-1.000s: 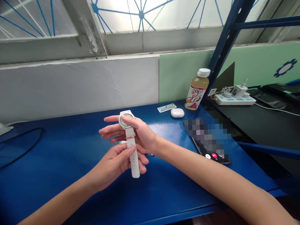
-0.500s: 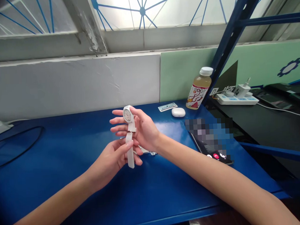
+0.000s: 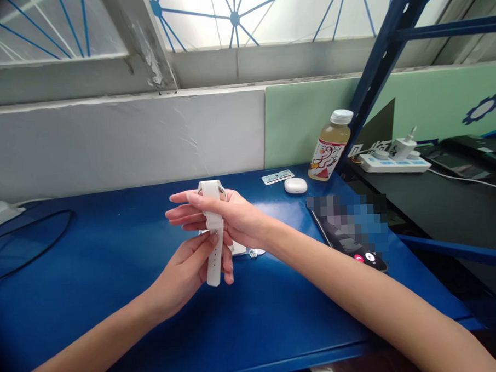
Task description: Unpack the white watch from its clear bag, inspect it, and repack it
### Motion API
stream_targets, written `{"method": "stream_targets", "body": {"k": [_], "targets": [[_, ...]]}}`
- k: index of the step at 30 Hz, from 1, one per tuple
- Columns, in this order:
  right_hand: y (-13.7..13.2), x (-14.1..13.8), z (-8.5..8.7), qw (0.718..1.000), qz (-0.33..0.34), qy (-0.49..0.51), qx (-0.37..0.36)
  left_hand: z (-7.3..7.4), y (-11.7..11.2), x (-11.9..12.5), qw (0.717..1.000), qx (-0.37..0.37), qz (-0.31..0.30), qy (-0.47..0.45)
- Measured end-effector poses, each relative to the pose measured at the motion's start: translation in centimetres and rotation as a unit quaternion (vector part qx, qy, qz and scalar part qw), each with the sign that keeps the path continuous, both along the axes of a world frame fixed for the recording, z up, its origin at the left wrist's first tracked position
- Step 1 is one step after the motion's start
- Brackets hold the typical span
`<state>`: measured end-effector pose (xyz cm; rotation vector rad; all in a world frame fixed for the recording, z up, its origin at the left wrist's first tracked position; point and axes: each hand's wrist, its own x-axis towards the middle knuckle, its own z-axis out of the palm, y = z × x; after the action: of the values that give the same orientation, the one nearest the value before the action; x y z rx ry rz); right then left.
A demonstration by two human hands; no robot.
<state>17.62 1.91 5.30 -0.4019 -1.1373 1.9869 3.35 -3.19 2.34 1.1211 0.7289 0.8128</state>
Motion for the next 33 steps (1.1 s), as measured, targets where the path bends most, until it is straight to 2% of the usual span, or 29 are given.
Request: {"method": "stream_targets", "body": {"k": [5,9,14,17,19,22,24,25,29,31,33], "targets": [[0.2,0.4,0.2,0.999,0.032,0.007,-0.002,0.1,0.1,0.1,1.000,0.018,-0.013,0.021],[0.6,0.3,-0.1,0.999,0.003,0.029,-0.028,0.3,0.1,0.1,0.999,0.040,-0.015,0.034],[0.8,0.5,0.4,0.991,-0.019,0.085,-0.100,0.4,0.2,-0.2,0.999,0.037,-0.036,-0.014],[1.4,0.9,1.1,0.984,-0.071,0.108,-0.120,0.5,0.0,-0.3,0.994,0.043,-0.070,-0.071],[1.8,1.1,1.4,0.979,-0.120,0.113,-0.118,0.6,-0.1,-0.3,0.991,0.066,-0.072,-0.088],[2.1,1.2,1.8,0.972,-0.176,0.113,-0.104,0.5,0.1,-0.3,0.993,0.109,0.005,-0.055],[1.8,0.9,1.8,0.971,-0.204,0.101,-0.078,0.5,0.6,-0.5,0.990,0.117,0.076,-0.014],[1.6,0.8,1.7,0.971,-0.214,0.089,-0.057,0.5,0.9,-0.7,0.988,0.121,0.091,0.002],[0.7,0.3,1.3,0.981,-0.190,0.009,0.036,0.7,2.0,-1.0,0.985,0.146,0.094,0.026],[0.5,0.2,1.1,0.983,-0.178,-0.019,0.051,0.8,2.2,-1.0,0.983,0.154,0.097,0.030],[0.4,0.2,0.8,0.978,-0.200,-0.028,0.062,1.0,2.2,-1.0,0.983,0.152,0.098,0.038]]}}
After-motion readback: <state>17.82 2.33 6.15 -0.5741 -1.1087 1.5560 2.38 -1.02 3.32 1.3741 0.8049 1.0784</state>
